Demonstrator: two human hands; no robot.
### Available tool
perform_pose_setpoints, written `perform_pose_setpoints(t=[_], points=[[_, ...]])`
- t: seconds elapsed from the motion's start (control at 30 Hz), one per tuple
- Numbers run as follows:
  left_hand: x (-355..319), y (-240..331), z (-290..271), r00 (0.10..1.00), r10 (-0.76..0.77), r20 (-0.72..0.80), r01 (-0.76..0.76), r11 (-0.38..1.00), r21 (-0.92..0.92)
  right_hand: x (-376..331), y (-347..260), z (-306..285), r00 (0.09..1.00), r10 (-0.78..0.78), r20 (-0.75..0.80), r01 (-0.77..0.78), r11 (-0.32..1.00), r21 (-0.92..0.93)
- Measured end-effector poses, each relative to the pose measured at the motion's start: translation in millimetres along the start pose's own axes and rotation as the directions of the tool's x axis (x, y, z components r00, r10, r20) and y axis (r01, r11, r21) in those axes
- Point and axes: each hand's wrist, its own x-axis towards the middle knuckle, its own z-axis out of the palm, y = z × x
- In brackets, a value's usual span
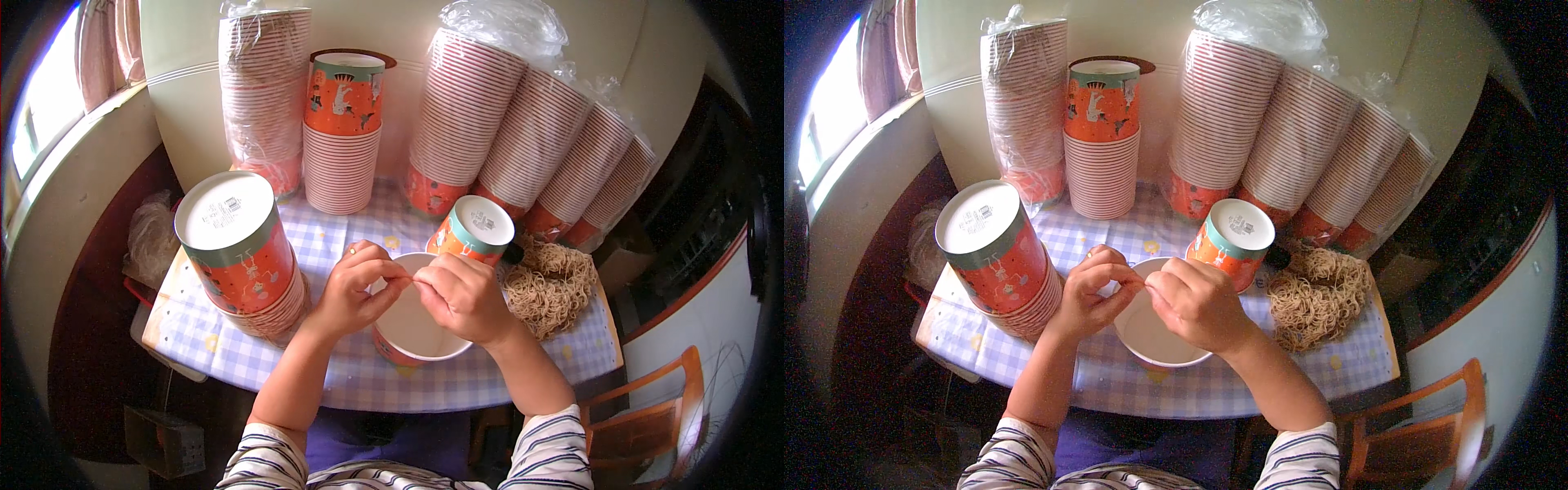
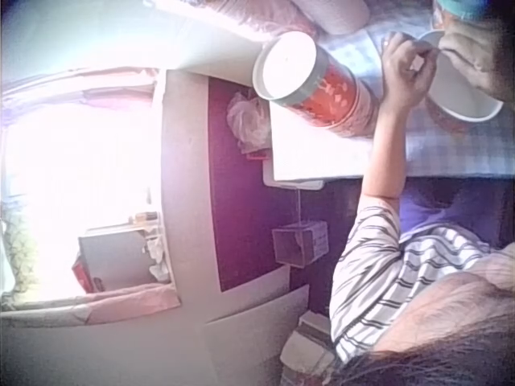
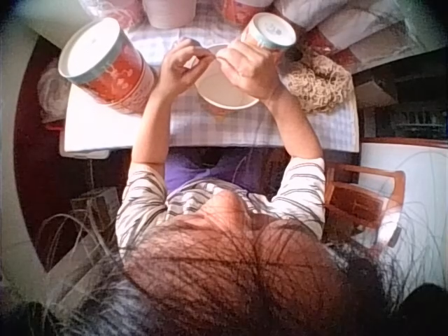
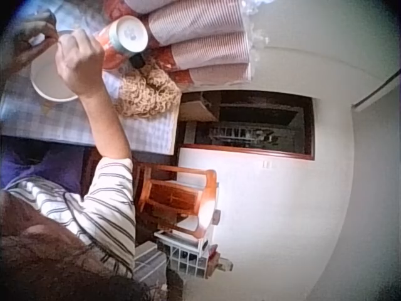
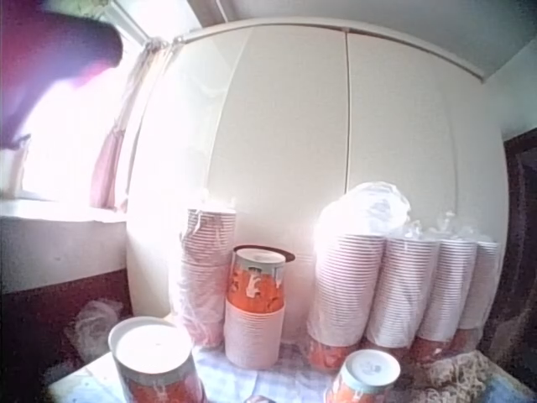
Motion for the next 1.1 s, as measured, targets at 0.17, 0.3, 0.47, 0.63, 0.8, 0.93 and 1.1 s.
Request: perform_pose_setpoints(t=[0.17,0.3,0.47,0.63,0.8,0.93,1.1], points=[[1.5,0.2,4.7,0.997,0.058,0.046,-0.059,0.998,0.03,-6.5,2.8,-5.6,0.983,0.165,0.08,-0.176,0.97,0.167],[-1.7,-1.2,6.3,0.995,0.094,0.03,-0.095,0.995,0.037,-7.9,4.5,-13.2,0.958,0.274,0.086,-0.287,0.911,0.298],[-0.8,-10.4,2.8,0.986,-0.095,-0.134,0.097,0.995,0.006,-14.4,29.1,-60.5,0.844,0.536,-0.007,-0.491,0.778,0.392],[-3.2,-20.9,2.3,0.946,-0.279,-0.163,0.271,0.96,-0.071,-2.1,16.5,-81.7,0.806,0.582,0.102,-0.558,0.692,0.459],[-25.8,-43.3,-3.8,0.818,-0.574,-0.039,0.566,0.815,-0.122,-5.6,6.7,-4.2,0.843,0.423,0.332,-0.531,0.756,0.383],[-38.2,-32.2,-6.9,0.757,-0.645,0.11,0.654,0.743,-0.144,-4.7,8.1,34.9,0.761,0.476,0.441,-0.619,0.737,0.271],[-43.5,-32.3,-13.7,0.772,-0.623,0.125,0.635,0.764,-0.111,-2.1,14.6,54.5,0.773,0.485,0.409,-0.601,0.766,0.227]])
